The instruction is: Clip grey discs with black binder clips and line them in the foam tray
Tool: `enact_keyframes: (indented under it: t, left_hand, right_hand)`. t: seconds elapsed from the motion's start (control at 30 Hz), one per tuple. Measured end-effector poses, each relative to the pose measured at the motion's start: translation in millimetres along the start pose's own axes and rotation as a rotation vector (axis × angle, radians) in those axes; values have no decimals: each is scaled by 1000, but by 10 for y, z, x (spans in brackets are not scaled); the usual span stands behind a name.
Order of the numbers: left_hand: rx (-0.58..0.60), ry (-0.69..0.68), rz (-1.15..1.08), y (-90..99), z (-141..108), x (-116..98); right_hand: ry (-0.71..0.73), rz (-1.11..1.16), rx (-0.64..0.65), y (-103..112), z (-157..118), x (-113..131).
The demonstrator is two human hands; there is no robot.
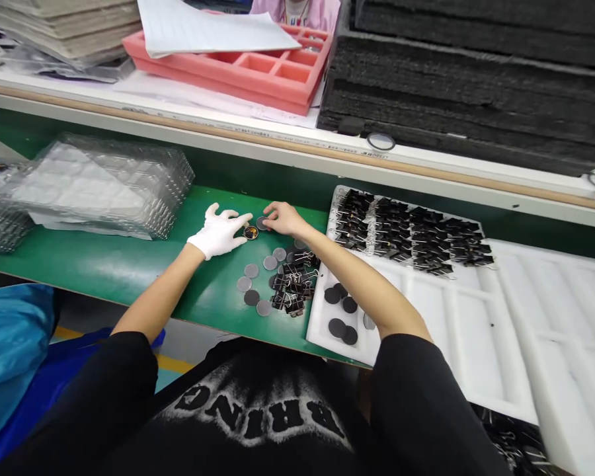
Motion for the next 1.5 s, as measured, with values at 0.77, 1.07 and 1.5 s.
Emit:
enact_keyframes:
  t: [0.77, 1.07, 1.5]
  left_hand:
    - [-100, 18, -57, -58, 47, -209]
    - [-7, 71, -2, -90, 86, -171]
    - [8, 77, -28, -142, 81, -143]
  right_hand:
    - [304, -712, 400, 96, -882, 198]
    - [278, -685, 402, 33, -1137, -95]
    - [358, -785, 381, 49, -1120, -282]
Point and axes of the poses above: each hand's wrist, its own z-axis towards the middle knuckle, its own y-axis out of the back of the hand, x = y × z, the point moved 8 cm from there along z, towards the middle knuckle, and after that the axes turned 4 degrees about -y, right-handed, at the moved point
